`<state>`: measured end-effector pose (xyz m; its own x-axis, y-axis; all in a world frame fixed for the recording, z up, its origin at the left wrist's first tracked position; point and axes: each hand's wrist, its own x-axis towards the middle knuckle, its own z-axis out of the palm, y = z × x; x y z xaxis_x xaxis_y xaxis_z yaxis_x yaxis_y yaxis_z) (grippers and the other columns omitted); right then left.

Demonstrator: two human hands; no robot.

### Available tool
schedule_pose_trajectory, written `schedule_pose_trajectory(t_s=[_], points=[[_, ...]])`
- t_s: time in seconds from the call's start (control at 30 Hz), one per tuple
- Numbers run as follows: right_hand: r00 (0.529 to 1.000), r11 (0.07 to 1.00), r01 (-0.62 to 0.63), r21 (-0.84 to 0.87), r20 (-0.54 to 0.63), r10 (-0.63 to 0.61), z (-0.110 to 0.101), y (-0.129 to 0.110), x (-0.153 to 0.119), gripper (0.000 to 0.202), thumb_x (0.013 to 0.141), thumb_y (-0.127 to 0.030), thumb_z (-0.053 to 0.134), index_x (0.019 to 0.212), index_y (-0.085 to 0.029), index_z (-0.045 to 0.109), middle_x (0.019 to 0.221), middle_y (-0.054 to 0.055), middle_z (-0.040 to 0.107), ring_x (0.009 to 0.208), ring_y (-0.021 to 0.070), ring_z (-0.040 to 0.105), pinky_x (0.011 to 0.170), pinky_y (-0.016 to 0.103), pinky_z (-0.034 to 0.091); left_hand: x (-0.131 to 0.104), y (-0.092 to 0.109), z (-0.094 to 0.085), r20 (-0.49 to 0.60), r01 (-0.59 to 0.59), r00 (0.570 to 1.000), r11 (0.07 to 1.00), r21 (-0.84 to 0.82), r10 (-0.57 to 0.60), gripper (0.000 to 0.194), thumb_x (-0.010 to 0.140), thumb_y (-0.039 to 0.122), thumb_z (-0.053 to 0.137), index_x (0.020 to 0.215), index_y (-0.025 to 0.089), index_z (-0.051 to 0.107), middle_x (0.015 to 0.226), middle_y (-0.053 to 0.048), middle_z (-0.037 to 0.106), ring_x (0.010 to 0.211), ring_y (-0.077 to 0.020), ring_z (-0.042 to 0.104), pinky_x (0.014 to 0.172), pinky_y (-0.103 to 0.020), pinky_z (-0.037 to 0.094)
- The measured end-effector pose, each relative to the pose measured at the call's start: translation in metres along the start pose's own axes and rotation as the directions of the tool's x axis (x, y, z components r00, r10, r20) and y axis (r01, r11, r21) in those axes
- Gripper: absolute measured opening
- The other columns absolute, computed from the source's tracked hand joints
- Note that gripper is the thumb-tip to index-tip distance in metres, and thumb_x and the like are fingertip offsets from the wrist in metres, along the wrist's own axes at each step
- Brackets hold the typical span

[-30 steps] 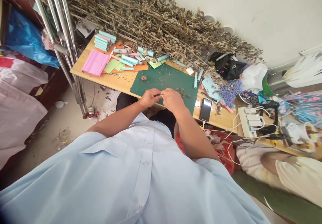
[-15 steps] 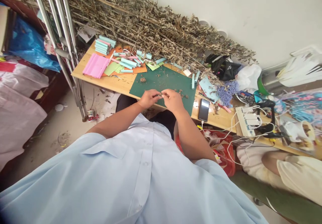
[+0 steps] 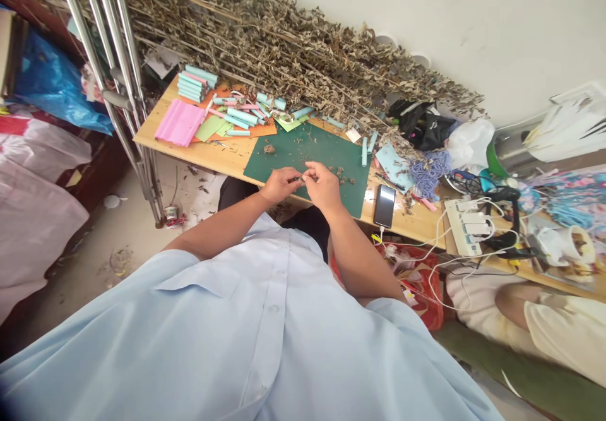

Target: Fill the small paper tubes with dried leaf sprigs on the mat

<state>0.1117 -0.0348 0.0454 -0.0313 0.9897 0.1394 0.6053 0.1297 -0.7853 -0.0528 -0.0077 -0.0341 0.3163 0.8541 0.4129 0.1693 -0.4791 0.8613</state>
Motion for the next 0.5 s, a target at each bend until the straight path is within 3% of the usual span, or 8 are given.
schedule_pose_trajectory(t_s=[0.17,0.33,0.5], points=[[0.992,0.979,0.117,-0.169,0.057,-0.109,-0.004,-0.007,-0.001,0.040,0.089,-0.023,0.058,0.129,-0.020,0.065,0.094,0.004,0.077,0.083,0.0210,0.072,0.083,0.038,0.058,0.000,0.002,-0.001,0.005,-0.006,1.000,1.000,-0.021,0.006,0.023,0.097,0.037,0.069,0.097,0.016,0.078,0.085,-0.005,0.070,0.078,-0.0155,0.062,0.075,-0.027,0.048],[0.941,0.796,0.338,-0.501,0.188,-0.281,-0.005,-0.024,-0.007,0.037,0.096,-0.015,0.045,0.128,-0.015,0.064,0.110,0.014,0.076,0.102,0.0290,0.069,0.092,0.042,0.053,0.000,0.004,-0.002,0.012,0.009,1.000,1.000,-0.014,-0.009,0.013,0.093,0.023,0.067,0.095,0.016,0.078,0.086,-0.004,0.071,0.081,-0.0157,0.063,0.078,-0.028,0.049],[0.936,0.655,0.352,-0.669,0.246,-0.251,-0.003,-0.035,-0.016,0.037,0.103,-0.019,0.038,0.128,-0.012,0.065,0.106,0.017,0.076,0.097,0.0301,0.067,0.084,0.038,0.049,0.000,0.005,-0.002,0.003,0.000,1.000,1.000,-0.020,0.000,0.011,0.089,0.017,0.065,0.086,0.016,0.075,0.082,-0.003,0.069,0.079,-0.0147,0.061,0.078,-0.027,0.048]])
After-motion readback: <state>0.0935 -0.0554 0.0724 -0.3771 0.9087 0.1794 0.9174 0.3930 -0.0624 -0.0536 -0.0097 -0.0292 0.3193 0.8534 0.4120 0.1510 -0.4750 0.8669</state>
